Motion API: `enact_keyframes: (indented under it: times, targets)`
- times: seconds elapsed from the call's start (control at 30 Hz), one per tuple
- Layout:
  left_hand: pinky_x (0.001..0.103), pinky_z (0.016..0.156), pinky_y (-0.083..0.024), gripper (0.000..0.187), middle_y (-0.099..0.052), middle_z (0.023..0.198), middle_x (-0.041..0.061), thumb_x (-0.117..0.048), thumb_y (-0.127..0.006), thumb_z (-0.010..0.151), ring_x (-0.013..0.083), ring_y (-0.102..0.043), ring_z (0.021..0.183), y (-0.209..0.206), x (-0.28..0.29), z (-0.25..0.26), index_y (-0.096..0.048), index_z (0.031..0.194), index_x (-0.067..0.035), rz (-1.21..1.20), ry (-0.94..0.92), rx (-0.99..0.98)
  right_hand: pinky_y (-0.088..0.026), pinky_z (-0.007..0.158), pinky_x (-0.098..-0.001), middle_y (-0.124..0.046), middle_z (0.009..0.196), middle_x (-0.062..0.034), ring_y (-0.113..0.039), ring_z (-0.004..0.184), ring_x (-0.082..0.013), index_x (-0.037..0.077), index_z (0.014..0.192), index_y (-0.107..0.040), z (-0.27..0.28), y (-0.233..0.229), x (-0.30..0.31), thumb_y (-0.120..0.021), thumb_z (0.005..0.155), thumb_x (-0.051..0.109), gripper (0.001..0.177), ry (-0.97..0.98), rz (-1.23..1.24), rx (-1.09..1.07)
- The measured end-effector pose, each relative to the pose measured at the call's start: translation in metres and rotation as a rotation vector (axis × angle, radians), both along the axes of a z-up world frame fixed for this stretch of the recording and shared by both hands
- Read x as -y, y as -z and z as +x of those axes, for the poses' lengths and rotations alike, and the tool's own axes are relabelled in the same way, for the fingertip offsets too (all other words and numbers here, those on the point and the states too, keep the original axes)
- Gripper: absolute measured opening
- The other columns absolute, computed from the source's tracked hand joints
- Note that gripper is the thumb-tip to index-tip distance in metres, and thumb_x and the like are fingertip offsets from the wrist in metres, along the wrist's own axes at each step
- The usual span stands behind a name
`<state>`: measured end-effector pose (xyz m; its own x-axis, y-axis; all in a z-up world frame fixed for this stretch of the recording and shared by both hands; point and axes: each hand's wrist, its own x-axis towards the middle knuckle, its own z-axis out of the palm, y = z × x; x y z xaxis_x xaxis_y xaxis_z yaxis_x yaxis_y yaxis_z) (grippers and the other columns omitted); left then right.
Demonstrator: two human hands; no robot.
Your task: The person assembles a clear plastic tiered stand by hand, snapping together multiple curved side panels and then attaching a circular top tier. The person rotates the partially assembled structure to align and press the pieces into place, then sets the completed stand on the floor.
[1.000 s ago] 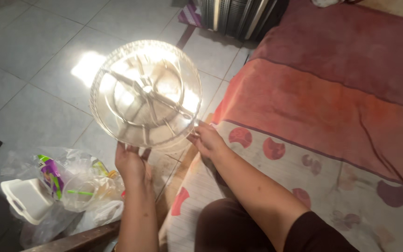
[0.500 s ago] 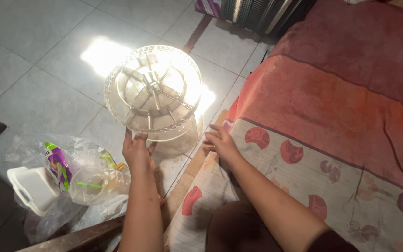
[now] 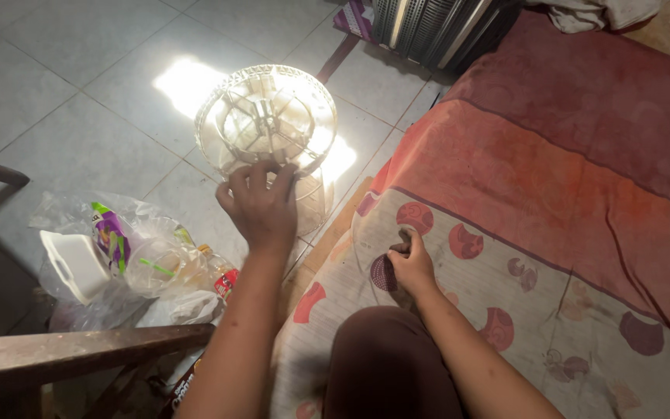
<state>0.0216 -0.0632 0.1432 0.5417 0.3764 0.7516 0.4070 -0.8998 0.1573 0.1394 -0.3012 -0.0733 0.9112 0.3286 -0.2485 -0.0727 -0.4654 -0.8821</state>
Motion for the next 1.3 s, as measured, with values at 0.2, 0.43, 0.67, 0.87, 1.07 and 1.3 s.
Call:
enact_keyframes:
  times: [0.2, 0.43, 0.67, 0.87, 1.07, 1.3]
  targets:
    - [0.049, 0.101, -0.036, 0.020, -0.066, 0.108, -0.006, -0.010, -0.077, 0.086, 0.0214, -0.058, 0.109, -0.006, -0.030, -0.026, -0.076, 0.099, -0.025, 0.104, -0.042, -0.159, -0.056, 0.085, -0.0311, -0.074, 0.109, -0.0115, -0.071, 0.090, -0.0170, 0.005, 0.146, -0.047, -0.005, -0.022, 0.003, -0.066, 0.087, 0.010, 0.062, 0.069, 0.054, -0.016]
    - [0.048, 0.099, -0.035, 0.028, -0.069, 0.122, 0.004, -0.004, -0.072, 0.079, 0.0275, -0.058, 0.116, -0.015, -0.069, -0.066, -0.078, 0.099, -0.022, -0.040, -0.264, 0.011, -0.054, 0.089, -0.0330, -0.074, 0.109, -0.0107, -0.070, 0.095, -0.0176, 0.003, 0.143, -0.050, -0.006, -0.031, 0.003, -0.066, 0.088, 0.012, 0.058, 0.099, 0.019, -0.011]
    - [0.048, 0.091, -0.038, 0.017, -0.070, 0.094, 0.007, -0.025, -0.075, 0.090, 0.0279, -0.061, 0.098, -0.005, -0.058, 0.028, -0.076, 0.102, -0.012, 0.020, -0.016, -0.204, -0.053, 0.088, -0.0331, -0.074, 0.106, -0.0122, -0.070, 0.096, -0.0192, 0.002, 0.140, -0.053, -0.006, -0.025, 0.004, -0.067, 0.087, 0.012, 0.056, 0.113, 0.052, 0.018]
    - [0.043, 0.093, -0.039, 0.012, -0.068, 0.081, 0.007, -0.011, -0.067, 0.091, 0.0255, -0.061, 0.088, -0.008, -0.063, 0.061, -0.075, 0.096, -0.019, -0.049, -0.054, -0.401, -0.053, 0.087, -0.0323, -0.074, 0.103, -0.0115, -0.070, 0.095, -0.0183, 0.002, 0.139, -0.054, -0.004, -0.025, 0.004, -0.067, 0.086, 0.011, 0.055, 0.125, 0.061, 0.007]
    - [0.048, 0.090, -0.037, 0.028, -0.068, 0.078, 0.005, -0.003, -0.066, 0.086, 0.0257, -0.062, 0.090, -0.032, -0.053, 0.026, -0.076, 0.106, -0.018, -0.047, 0.278, -0.425, -0.055, 0.085, -0.0314, -0.074, 0.103, -0.0116, -0.071, 0.094, -0.0188, 0.002, 0.140, -0.054, -0.004, -0.030, 0.003, -0.066, 0.087, 0.010, 0.055, 0.138, 0.069, -0.045]
    - [0.049, 0.105, -0.036, 0.023, -0.072, 0.088, 0.001, -0.011, -0.076, 0.089, 0.0214, -0.064, 0.101, -0.044, -0.061, -0.019, -0.077, 0.110, -0.021, 0.011, 0.292, -0.381, -0.055, 0.086, -0.0316, -0.072, 0.109, -0.0121, -0.070, 0.095, -0.0172, 0.002, 0.141, -0.051, -0.008, -0.038, 0.005, -0.065, 0.089, 0.010, 0.054, 0.136, 0.069, -0.087]
